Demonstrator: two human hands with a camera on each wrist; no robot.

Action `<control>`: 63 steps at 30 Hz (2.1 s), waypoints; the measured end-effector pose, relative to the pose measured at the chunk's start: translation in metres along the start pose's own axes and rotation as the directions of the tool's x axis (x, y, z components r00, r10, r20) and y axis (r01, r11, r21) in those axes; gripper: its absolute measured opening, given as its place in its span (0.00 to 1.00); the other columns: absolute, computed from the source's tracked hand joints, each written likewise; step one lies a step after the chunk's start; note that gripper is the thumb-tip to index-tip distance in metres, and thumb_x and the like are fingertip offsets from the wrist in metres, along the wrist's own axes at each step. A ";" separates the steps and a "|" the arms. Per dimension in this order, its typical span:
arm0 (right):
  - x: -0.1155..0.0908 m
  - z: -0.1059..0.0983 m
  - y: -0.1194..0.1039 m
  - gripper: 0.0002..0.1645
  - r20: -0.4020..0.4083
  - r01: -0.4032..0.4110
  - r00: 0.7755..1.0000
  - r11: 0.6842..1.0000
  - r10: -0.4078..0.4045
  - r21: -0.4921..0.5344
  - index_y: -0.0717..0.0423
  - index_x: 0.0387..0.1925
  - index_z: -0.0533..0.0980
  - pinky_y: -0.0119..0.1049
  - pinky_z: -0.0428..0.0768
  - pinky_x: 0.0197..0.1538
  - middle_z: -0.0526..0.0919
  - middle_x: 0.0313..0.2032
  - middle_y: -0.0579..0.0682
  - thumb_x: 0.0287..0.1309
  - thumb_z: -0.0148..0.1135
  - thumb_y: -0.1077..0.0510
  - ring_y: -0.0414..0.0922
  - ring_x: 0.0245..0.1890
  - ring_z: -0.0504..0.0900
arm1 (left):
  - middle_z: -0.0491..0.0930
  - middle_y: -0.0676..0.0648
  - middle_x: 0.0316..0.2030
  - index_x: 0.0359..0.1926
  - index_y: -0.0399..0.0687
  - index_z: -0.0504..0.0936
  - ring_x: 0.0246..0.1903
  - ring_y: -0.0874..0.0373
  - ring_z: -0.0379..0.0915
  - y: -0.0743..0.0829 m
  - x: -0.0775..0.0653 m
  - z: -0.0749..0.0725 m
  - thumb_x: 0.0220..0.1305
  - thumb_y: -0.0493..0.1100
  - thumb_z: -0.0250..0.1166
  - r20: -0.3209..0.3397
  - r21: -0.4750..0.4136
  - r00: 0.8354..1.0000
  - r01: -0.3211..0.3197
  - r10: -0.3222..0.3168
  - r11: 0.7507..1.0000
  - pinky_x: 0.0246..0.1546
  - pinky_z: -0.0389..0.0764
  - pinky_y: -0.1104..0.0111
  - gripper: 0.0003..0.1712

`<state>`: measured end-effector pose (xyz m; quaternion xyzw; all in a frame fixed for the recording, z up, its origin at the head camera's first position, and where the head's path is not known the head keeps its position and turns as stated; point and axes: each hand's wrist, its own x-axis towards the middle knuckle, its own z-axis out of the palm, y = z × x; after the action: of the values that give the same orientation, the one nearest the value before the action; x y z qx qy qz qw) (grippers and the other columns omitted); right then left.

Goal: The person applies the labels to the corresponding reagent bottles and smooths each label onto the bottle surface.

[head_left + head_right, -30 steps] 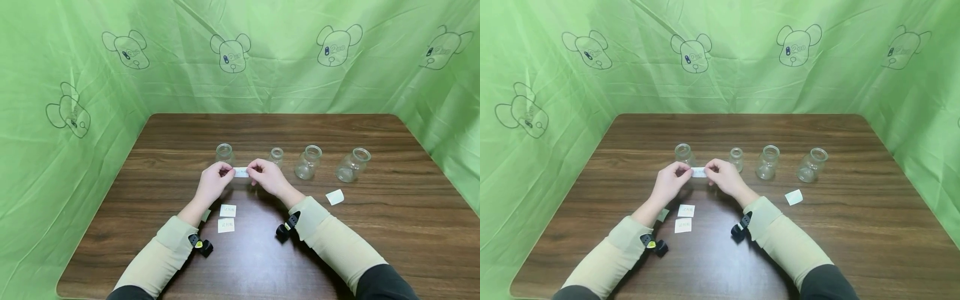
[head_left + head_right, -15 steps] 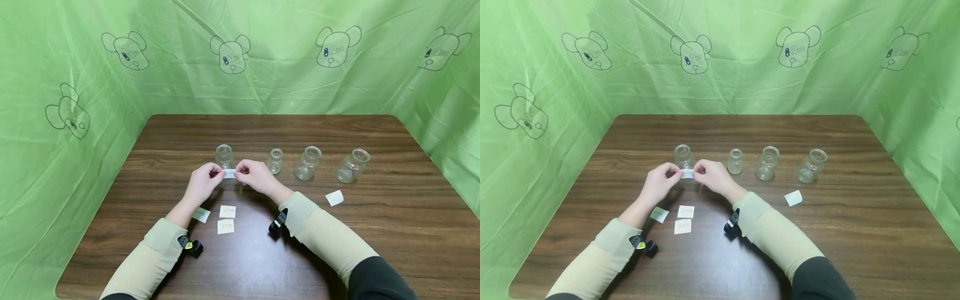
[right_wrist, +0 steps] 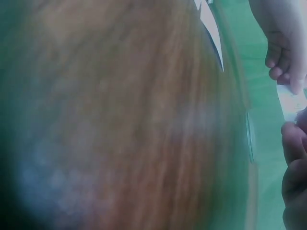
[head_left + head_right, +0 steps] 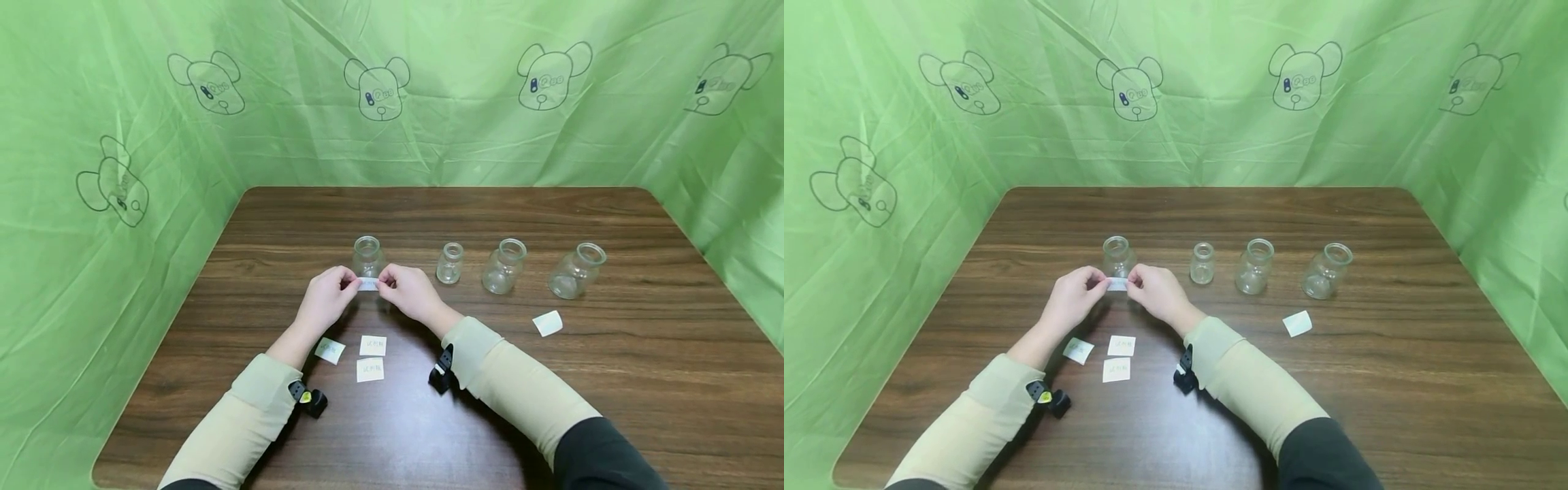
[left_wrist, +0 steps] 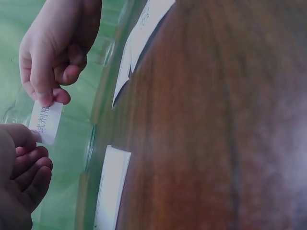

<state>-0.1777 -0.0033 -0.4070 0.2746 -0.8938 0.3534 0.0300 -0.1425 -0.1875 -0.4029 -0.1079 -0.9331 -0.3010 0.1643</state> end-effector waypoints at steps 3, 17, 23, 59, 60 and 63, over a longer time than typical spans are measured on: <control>0.001 0.001 0.000 0.04 -0.013 -0.006 1.000 1.000 0.006 -0.015 0.51 0.29 0.77 0.32 0.74 0.32 0.81 0.25 0.41 0.56 0.60 0.56 0.38 0.26 0.76 | 0.78 0.47 0.27 0.30 0.42 0.79 0.27 0.55 0.73 -0.002 0.002 0.001 0.61 0.41 0.64 0.009 0.001 1.000 0.005 -0.005 1.000 0.31 0.75 0.62 0.06; 0.006 0.008 0.001 0.04 -0.036 -0.009 0.999 0.998 0.007 -0.055 0.52 0.30 0.77 0.33 0.75 0.33 0.81 0.26 0.42 0.57 0.60 0.56 0.39 0.26 0.77 | 0.77 0.47 0.27 0.30 0.42 0.79 0.28 0.54 0.72 -0.006 0.006 0.001 0.62 0.40 0.63 0.034 0.035 0.999 0.027 -0.028 0.999 0.32 0.74 0.61 0.06; 0.006 0.011 0.004 0.04 -0.011 0.013 1.000 0.997 -0.014 -0.077 0.51 0.30 0.77 0.34 0.75 0.35 0.82 0.27 0.42 0.57 0.60 0.56 0.39 0.28 0.79 | 0.77 0.47 0.27 0.31 0.41 0.79 0.28 0.54 0.73 -0.008 0.004 0.004 0.61 0.39 0.63 0.049 0.042 0.998 0.034 -0.036 0.999 0.32 0.74 0.61 0.05; 0.017 0.006 0.000 0.55 0.043 -0.173 0.983 0.980 0.178 -0.098 0.50 0.70 0.51 0.48 0.78 0.37 0.72 0.50 0.55 0.48 0.62 0.31 0.49 0.38 0.79 | 0.77 0.41 0.52 0.71 0.51 0.56 0.45 0.49 0.76 -0.020 0.016 0.002 0.60 0.48 0.65 0.206 -0.122 0.971 0.150 -0.123 0.981 0.46 0.74 0.52 0.41; 0.018 0.006 0.000 0.54 0.047 -0.166 0.984 0.981 0.172 -0.102 0.49 0.70 0.53 0.50 0.78 0.39 0.72 0.52 0.56 0.49 0.62 0.31 0.50 0.41 0.79 | 0.78 0.42 0.51 0.71 0.55 0.56 0.45 0.49 0.77 -0.020 0.017 0.003 0.61 0.48 0.65 0.212 -0.122 0.971 0.139 -0.111 0.983 0.46 0.74 0.52 0.40; 0.021 0.005 0.001 0.48 0.048 -0.116 0.991 0.985 0.123 -0.130 0.49 0.68 0.58 0.51 0.77 0.43 0.74 0.54 0.56 0.51 0.61 0.34 0.52 0.47 0.78 | 0.81 0.45 0.45 0.69 0.62 0.60 0.42 0.51 0.77 -0.023 0.018 0.004 0.61 0.49 0.64 0.209 -0.109 0.974 0.116 -0.092 0.987 0.44 0.75 0.53 0.37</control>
<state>-0.1952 -0.0158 -0.4059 0.2277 -0.9298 0.2892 0.0010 -0.1671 -0.2015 -0.4109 -0.0988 -0.9294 -0.3526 0.0452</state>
